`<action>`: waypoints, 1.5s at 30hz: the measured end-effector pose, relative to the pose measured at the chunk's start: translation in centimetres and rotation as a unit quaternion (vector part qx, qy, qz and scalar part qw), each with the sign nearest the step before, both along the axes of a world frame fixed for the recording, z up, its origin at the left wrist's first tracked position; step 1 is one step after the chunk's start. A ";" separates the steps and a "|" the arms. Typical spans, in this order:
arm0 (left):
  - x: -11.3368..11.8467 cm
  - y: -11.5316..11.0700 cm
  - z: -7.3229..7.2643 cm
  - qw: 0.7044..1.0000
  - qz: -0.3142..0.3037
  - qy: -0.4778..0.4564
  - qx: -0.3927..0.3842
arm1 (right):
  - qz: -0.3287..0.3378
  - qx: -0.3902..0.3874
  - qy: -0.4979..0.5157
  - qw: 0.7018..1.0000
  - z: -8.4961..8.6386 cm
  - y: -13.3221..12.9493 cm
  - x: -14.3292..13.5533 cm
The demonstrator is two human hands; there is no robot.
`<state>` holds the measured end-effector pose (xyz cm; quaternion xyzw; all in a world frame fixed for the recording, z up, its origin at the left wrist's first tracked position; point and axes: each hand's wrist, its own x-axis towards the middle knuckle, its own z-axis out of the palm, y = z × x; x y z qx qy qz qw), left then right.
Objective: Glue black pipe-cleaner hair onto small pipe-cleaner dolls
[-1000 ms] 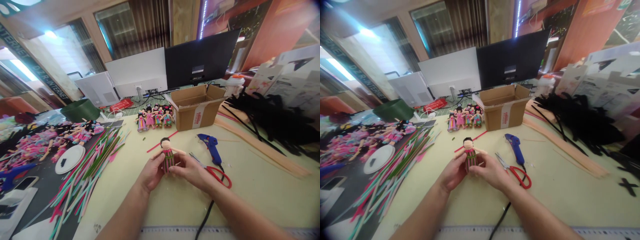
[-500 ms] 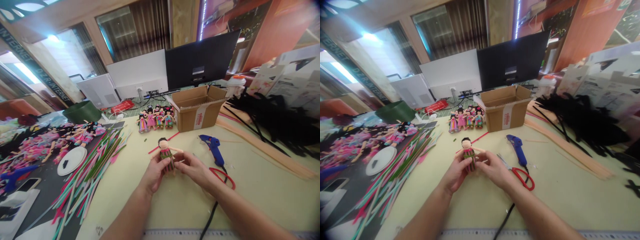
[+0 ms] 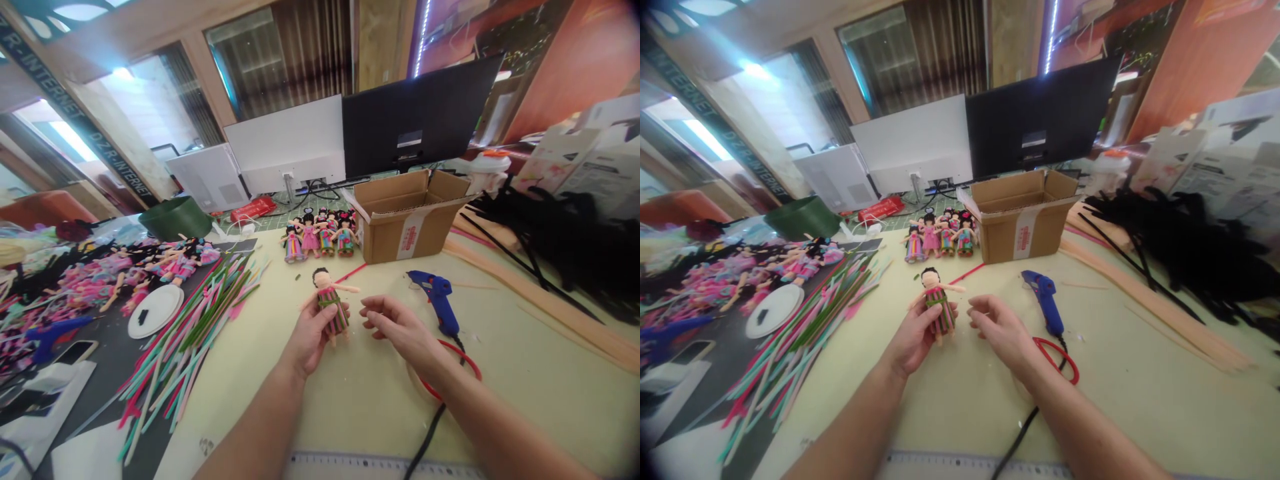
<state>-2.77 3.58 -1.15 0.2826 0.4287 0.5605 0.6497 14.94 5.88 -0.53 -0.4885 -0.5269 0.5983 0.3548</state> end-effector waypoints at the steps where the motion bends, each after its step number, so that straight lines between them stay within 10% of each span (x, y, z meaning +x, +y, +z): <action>1: -0.1 0.1 0.0 1.000 0.004 -0.009 0.004 | -0.001 0.003 0.000 1.000 0.0 0.0 0.0; 32: 0.0 0.1 0.2 0.999 0.011 -0.041 0.012 | -0.021 0.106 0.017 0.994 -0.3 0.0 0.7; 45: 0.0 0.2 0.0 0.999 0.004 -0.044 0.007 | -0.032 0.033 0.234 0.971 2.7 -0.8 1.6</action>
